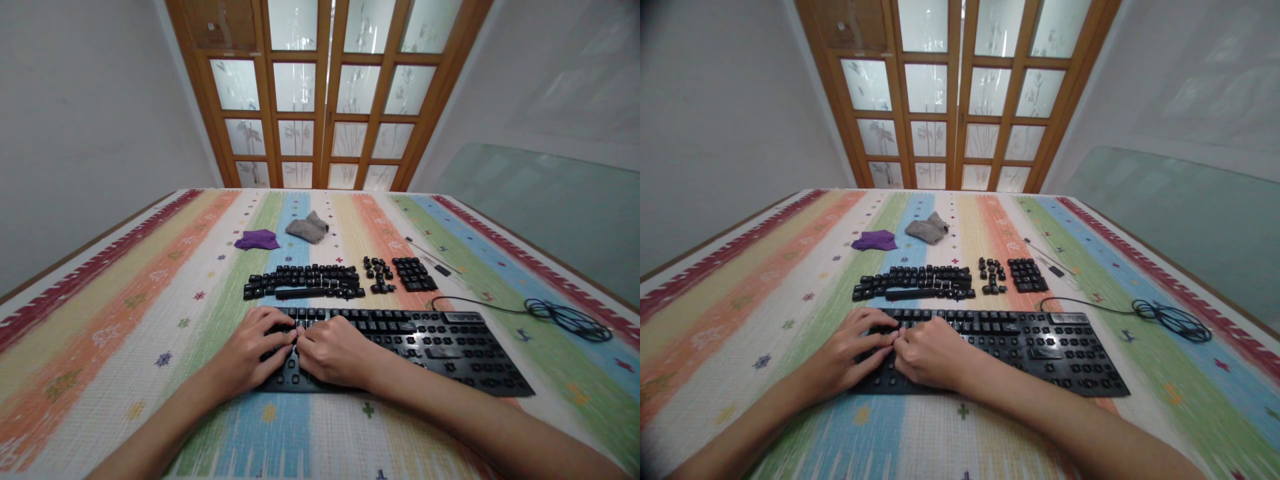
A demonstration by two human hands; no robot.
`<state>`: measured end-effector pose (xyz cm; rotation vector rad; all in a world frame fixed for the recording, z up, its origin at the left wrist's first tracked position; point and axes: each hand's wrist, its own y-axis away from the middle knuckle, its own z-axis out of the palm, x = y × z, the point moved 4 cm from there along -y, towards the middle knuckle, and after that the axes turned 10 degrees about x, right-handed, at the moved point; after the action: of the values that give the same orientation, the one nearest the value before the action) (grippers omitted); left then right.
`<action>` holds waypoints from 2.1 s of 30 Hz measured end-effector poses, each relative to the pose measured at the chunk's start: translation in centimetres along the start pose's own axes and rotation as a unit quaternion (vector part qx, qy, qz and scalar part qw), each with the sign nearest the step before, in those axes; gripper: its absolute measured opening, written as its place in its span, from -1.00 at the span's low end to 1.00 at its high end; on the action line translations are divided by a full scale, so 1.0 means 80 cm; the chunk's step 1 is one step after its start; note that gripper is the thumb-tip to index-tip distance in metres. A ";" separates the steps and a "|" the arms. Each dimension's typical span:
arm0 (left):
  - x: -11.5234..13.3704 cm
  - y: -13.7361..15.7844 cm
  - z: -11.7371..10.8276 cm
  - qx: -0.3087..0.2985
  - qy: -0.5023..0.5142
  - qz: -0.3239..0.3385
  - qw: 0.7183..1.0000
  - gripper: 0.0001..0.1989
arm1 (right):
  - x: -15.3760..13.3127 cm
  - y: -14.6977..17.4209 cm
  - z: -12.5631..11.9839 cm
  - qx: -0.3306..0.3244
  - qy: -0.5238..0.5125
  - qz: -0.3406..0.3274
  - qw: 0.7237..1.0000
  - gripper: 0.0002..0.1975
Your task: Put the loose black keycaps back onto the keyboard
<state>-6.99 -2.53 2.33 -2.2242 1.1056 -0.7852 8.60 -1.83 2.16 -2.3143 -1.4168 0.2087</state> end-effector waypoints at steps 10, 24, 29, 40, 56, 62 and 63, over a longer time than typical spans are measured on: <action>0.002 -0.002 0.000 -0.003 -0.013 -0.002 1.000 -0.82 | -0.001 0.005 0.005 -0.007 -0.026 0.002 1.000 -0.75; 0.001 0.002 0.002 -0.044 -0.015 0.038 0.998 -0.64 | 0.121 -0.071 0.009 0.061 -0.116 0.194 0.972 -0.83; -0.002 0.006 0.005 -0.063 -0.007 0.026 0.998 -0.62 | 0.144 -0.107 0.034 0.053 -0.116 0.199 0.972 -0.84; -0.002 0.007 0.002 -0.052 -0.002 0.023 0.998 -0.56 | 0.159 -0.142 0.078 0.017 -0.123 0.208 0.970 -0.86; 0.010 -0.005 -0.012 0.015 -0.003 0.023 1.000 -0.78 | 0.151 -0.150 0.064 0.025 -0.138 0.210 0.968 -0.83; 0.005 -0.001 -0.008 0.036 -0.015 0.018 0.999 -0.79 | 0.133 -0.138 0.030 0.054 -0.161 0.178 0.969 -0.88; 0.003 0.000 -0.009 0.042 -0.020 0.014 0.999 -0.78 | 0.130 -0.133 0.024 0.058 -0.165 0.173 0.969 -0.89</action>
<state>-7.36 -2.89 2.89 -2.1404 1.0632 -0.7592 4.18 12.05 5.82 -2.4931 -1.0895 0.7906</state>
